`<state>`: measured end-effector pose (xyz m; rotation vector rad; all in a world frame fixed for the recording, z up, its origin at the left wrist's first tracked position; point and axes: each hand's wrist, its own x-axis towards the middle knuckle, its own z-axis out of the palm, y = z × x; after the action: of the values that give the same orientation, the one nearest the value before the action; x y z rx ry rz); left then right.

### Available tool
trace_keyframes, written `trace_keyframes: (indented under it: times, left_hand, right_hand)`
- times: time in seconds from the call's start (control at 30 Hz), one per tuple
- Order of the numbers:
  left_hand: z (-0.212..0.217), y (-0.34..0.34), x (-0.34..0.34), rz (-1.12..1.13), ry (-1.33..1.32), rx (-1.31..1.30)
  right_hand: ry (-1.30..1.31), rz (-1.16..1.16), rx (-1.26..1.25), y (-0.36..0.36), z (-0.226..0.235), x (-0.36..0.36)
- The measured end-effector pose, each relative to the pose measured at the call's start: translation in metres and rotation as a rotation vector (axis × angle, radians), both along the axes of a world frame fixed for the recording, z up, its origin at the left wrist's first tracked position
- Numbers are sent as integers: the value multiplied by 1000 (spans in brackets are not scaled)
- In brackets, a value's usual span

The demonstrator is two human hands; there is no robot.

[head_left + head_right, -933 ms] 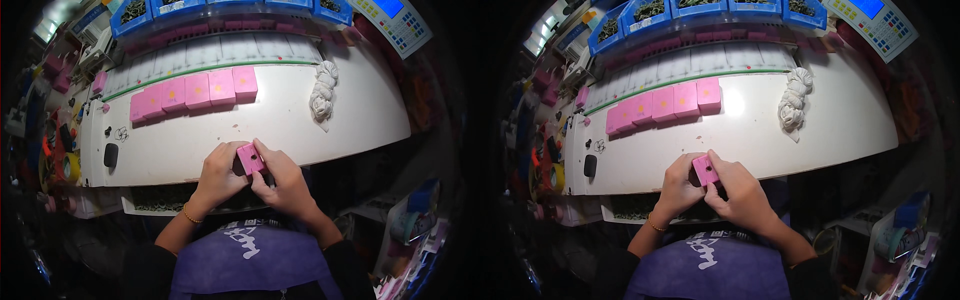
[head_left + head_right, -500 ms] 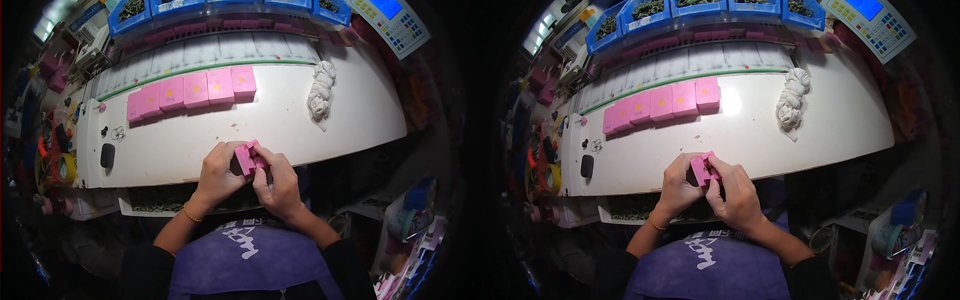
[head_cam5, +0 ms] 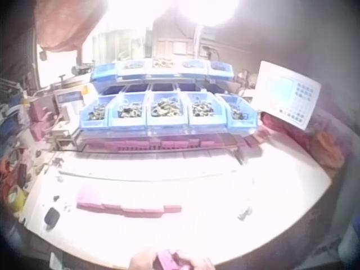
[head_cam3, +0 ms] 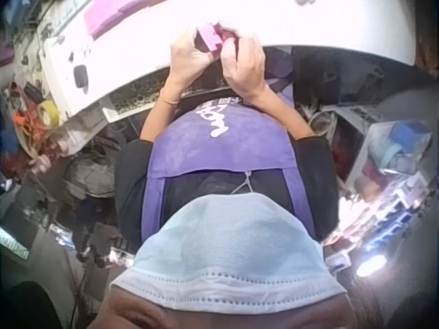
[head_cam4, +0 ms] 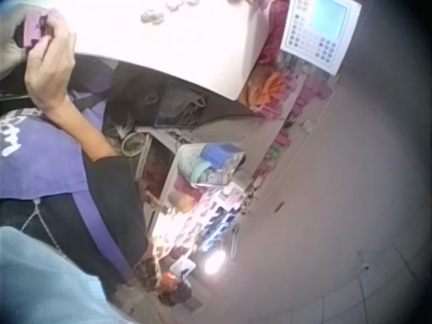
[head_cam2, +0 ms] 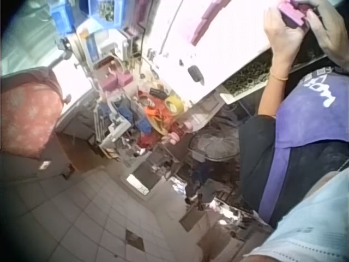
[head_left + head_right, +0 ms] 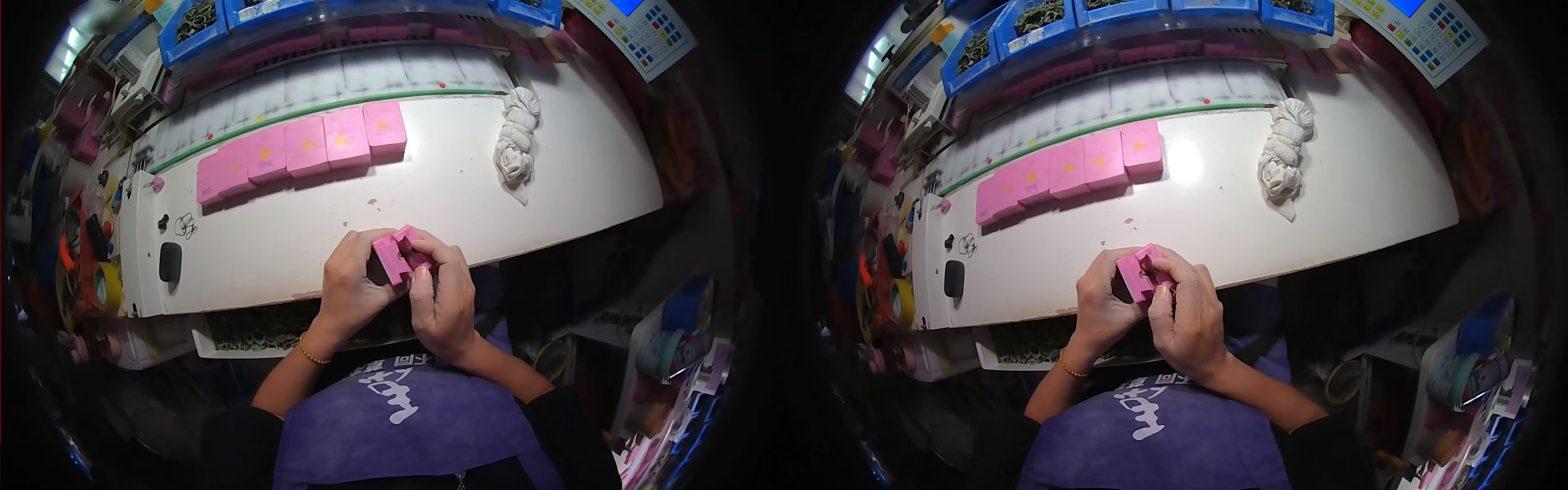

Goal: The recorder is assembling small decorative figurines or ornaments by placing parts into molds and cleaning them.

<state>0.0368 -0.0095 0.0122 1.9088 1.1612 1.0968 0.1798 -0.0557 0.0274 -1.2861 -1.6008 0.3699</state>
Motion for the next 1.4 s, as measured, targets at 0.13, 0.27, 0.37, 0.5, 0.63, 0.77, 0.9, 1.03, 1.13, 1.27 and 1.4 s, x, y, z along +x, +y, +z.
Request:
trace_keyframes:
  times: [0.13,0.27,0.37,0.5,0.63,0.77,0.9,1.03,1.13,1.27,1.4]
  left_hand:
    - [0,-1,0,0,19,-32]
    - [-1,-2,-2,7,22,-76]
    - [0,-1,-3,-9,25,-118]
    - [1,0,-2,-31,30,-168]
    - [0,2,-5,-59,76,-130]
    - [-3,0,-5,-46,62,-156]
    - [5,-3,-6,-9,83,-194]
    - [13,-1,-3,-27,36,-214]
    - [31,4,-2,-34,157,28]
    - [23,-4,-12,-68,303,-58]
    - [9,-10,-13,-40,-129,-181]
  right_hand:
    - [1,25,-6,4,-2,3]
    - [274,154,-197,-2,1,5]
    - [292,199,-241,-3,-3,17]
    - [394,219,-75,5,-27,19]
    - [752,228,-233,2,-20,16]
    - [792,261,-284,5,-10,26]
    - [-84,203,25,13,25,35]
    - [204,331,85,17,28,25]
    - [437,472,26,23,29,20]
    - [625,552,-330,28,30,28]
    - [446,399,-384,38,26,43]
